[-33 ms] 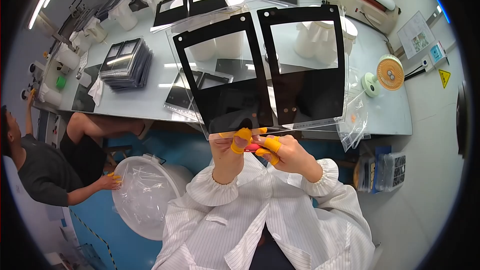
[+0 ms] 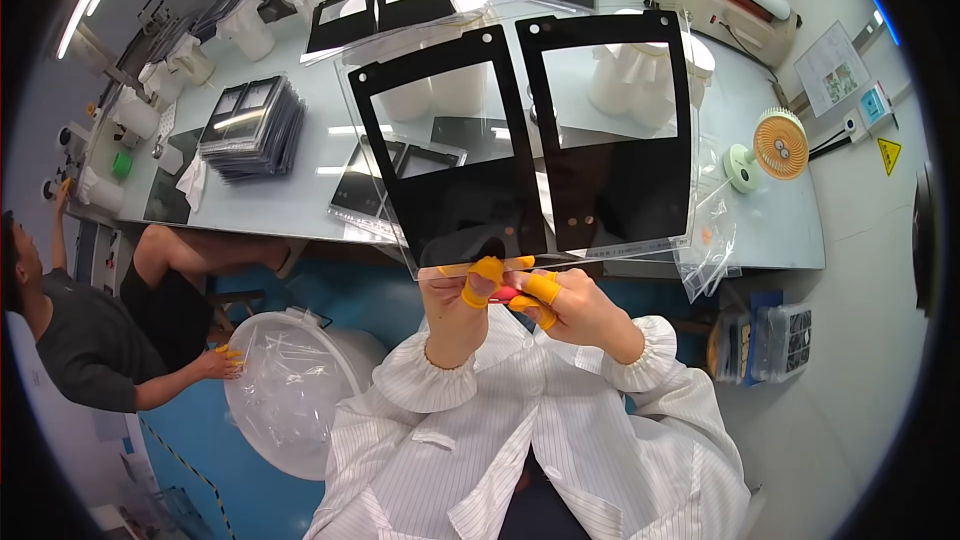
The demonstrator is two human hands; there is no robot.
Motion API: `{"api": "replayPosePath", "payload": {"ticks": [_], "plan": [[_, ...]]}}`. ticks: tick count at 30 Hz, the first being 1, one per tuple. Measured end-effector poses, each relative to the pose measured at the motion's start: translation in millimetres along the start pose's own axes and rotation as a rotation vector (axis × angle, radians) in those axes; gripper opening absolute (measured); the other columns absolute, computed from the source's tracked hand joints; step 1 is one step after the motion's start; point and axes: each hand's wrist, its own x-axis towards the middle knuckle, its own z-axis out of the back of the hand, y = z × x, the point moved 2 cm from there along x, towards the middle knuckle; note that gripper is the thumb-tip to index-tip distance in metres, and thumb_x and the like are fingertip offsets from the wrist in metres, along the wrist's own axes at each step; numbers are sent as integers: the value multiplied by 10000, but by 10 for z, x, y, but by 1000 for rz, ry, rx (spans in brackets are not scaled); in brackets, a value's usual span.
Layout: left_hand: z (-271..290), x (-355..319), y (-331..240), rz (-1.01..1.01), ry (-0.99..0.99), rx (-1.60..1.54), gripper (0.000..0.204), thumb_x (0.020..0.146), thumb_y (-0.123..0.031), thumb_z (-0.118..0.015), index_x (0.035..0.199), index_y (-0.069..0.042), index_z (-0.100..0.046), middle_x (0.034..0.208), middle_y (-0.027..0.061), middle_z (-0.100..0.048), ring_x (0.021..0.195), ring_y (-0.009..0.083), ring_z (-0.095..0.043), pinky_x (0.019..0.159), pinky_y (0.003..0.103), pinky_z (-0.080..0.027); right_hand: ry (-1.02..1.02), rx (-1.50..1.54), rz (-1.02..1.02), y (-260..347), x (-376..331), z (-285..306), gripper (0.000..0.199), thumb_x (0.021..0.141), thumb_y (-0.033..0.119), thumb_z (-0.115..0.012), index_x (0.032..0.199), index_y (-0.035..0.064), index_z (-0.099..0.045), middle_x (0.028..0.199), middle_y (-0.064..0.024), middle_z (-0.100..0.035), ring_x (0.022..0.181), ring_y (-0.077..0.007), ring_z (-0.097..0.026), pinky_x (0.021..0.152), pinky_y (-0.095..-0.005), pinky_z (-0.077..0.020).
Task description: The recorder is inspecting, cleaning, and marking glass panels held in black frames within a cleanroom laboratory.
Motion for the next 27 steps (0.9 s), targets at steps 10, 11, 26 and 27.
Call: {"api": "replayPosePath", "payload": {"ticks": [10, 11, 26, 27], "plan": [[-25, -52, -21, 3, -51, 47, 316, 735, -356, -565, 841, -61, -605, 761, 65, -605, 491, 89, -465, 467, 150, -381, -2, -15, -46, 43, 54, -39, 226, 703, 104, -650, 897, 20, -571, 659, -81, -568, 518, -198, -536, 499, -223, -439], [-23, -71, -26, 6, -70, 58, 320, 733, -359, -567, 840, -61, -605, 755, 64, -605, 488, 86, -459, 459, 151, -370, -6, -19, -45, 56, 52, -43, 226, 703, 104, -650, 897, 20, -571, 659, -81, -568, 518, -198, -536, 499, -223, -439], [274, -23, -21, 11, -303, 170, 291, 758, -305, -585, 824, -22, -602, 761, 108, -605, 580, 116, -485, 546, 197, -385, -387, 48, -471, -771, -196, 291, 162, 792, 107, -551, 883, -26, -572, 715, -92, -577, 585, -119, -501, 528, -184, -382], [292, -22, -7, 12, -304, 161, 284, 763, -298, -581, 824, -22, -602, 759, 106, -602, 582, 113, -487, 552, 200, -391, -407, 140, -540, -821, -252, 323, 171, 810, 120, -534, 888, -27, -569, 730, -82, -580, 600, -105, -499, 540, -172, -378]]}}
